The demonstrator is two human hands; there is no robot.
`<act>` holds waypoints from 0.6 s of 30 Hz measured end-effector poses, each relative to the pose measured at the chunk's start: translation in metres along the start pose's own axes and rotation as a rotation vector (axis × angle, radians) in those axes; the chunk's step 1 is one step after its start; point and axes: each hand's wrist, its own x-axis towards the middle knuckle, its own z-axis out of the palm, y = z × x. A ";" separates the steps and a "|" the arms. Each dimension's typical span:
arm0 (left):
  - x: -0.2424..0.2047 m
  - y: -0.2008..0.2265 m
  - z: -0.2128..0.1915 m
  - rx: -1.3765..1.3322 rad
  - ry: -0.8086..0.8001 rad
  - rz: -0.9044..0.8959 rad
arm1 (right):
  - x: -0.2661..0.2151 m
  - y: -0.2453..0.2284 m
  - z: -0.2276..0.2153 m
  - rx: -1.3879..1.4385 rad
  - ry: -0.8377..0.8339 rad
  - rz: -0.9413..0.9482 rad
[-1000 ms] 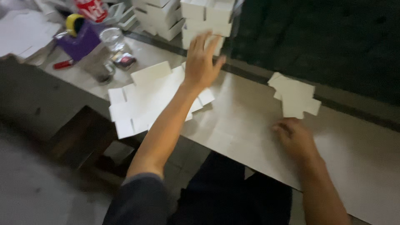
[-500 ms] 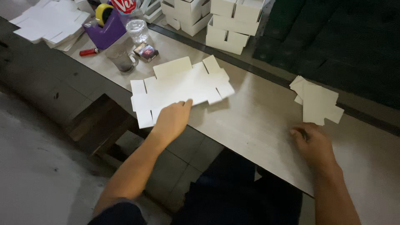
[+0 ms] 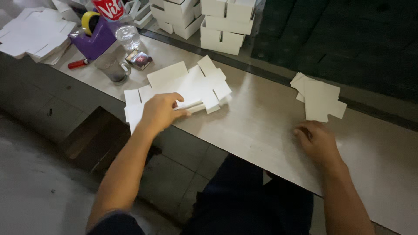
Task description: The person assembles white cardboard boxes by folding flat pieces into rectangular shapes. They repeatedly fold the sides and tuck flaps to form the box structure, then place the finished boxes on a stack. The process is repeated multiple times throughout the video.
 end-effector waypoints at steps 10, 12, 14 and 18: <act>0.036 -0.046 -0.027 -0.060 -0.078 0.244 | 0.006 0.013 0.006 0.072 0.025 -0.026; 0.032 -0.050 -0.033 0.218 0.235 0.254 | 0.005 0.005 0.001 0.022 0.007 0.012; 0.023 -0.046 -0.040 0.290 0.430 0.318 | 0.003 0.013 0.001 0.041 0.032 -0.026; -0.014 0.009 -0.058 0.351 0.766 0.432 | 0.008 0.031 0.003 0.128 0.111 -0.107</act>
